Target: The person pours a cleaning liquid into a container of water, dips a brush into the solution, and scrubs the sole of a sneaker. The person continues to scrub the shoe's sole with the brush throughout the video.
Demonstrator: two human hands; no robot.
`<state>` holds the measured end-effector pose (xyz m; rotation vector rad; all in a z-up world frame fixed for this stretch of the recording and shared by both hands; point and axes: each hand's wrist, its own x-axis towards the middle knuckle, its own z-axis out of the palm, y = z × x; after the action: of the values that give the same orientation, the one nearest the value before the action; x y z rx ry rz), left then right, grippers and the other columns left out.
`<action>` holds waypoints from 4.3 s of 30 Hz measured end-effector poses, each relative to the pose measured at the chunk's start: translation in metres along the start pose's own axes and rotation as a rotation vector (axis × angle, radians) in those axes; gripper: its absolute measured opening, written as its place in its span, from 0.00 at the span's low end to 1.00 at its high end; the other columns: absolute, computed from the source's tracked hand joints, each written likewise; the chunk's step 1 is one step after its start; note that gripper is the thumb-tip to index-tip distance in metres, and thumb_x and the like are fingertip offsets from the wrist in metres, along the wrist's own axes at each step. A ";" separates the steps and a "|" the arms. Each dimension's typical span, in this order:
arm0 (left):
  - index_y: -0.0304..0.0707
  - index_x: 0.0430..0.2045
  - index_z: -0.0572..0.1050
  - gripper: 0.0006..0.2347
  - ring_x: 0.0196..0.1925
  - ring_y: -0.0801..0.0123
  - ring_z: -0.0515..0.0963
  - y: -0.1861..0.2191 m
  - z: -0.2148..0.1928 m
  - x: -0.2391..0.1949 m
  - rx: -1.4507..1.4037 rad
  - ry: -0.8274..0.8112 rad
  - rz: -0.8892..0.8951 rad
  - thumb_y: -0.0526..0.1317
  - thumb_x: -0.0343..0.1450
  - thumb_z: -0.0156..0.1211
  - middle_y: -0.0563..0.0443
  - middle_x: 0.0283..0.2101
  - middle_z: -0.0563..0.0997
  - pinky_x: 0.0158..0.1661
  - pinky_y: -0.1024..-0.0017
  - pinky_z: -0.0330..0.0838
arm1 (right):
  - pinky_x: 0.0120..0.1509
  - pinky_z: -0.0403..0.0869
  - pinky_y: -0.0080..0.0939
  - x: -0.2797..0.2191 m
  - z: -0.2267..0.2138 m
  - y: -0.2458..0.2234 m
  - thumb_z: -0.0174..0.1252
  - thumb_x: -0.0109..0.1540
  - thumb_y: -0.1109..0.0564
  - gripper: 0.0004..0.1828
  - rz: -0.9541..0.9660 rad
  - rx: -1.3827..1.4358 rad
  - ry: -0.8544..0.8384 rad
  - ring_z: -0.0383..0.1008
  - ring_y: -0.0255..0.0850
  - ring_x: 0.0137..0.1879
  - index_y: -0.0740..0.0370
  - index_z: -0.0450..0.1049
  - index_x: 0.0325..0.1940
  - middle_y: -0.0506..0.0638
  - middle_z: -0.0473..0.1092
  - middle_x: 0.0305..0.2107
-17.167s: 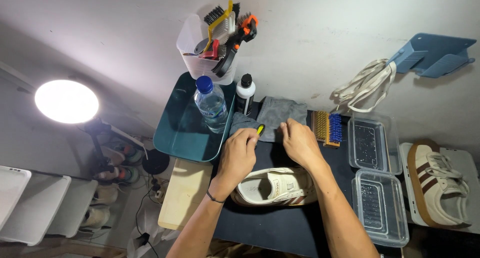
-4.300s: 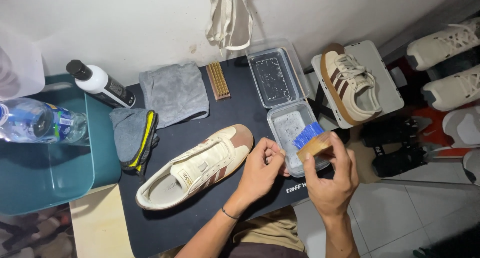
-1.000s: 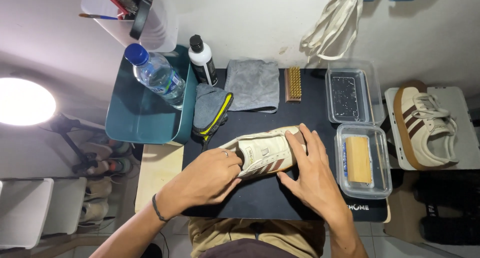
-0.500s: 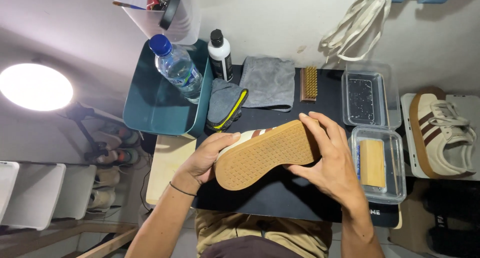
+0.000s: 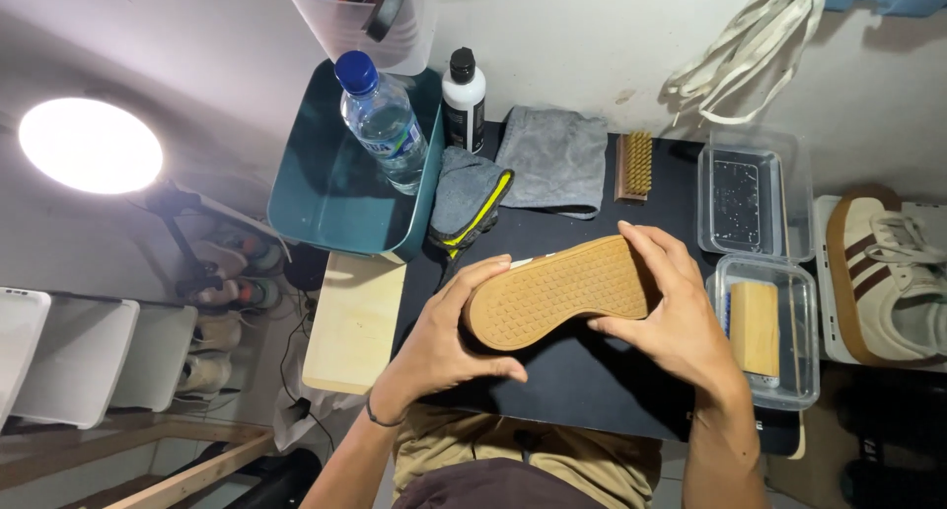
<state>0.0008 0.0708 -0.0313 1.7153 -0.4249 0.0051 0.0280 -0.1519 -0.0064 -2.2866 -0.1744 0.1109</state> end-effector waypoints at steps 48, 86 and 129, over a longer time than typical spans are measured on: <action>0.29 0.41 0.60 0.30 0.48 0.64 0.72 -0.009 0.034 0.004 0.408 0.131 0.310 0.41 0.49 0.68 0.43 0.45 0.70 0.57 0.56 0.53 | 0.32 0.66 0.38 -0.064 -0.041 0.070 0.56 0.44 0.57 0.19 0.257 -0.434 0.738 0.64 0.39 0.27 0.63 0.70 0.39 0.50 0.63 0.25; 0.31 0.45 0.59 0.31 0.50 0.62 0.69 0.005 0.013 -0.008 0.279 0.081 0.121 0.44 0.52 0.66 0.44 0.49 0.67 0.51 0.70 0.61 | 0.63 0.56 0.52 -0.039 0.021 -0.032 0.38 0.53 0.73 0.21 -0.473 -0.351 0.298 0.59 0.54 0.52 0.63 0.60 0.49 0.55 0.60 0.45; 0.23 0.45 0.56 0.24 0.51 0.55 0.66 0.008 0.017 -0.017 0.298 0.046 0.229 0.37 0.59 0.56 0.36 0.49 0.64 0.53 0.68 0.58 | 0.57 0.64 0.48 -0.038 0.049 -0.047 0.57 0.49 0.58 0.17 -0.600 -0.062 0.525 0.63 0.52 0.48 0.64 0.67 0.40 0.60 0.63 0.43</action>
<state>-0.0216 0.0579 -0.0309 1.9444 -0.6082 0.2856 -0.0203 -0.0913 -0.0029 -2.1442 -0.5758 -0.7999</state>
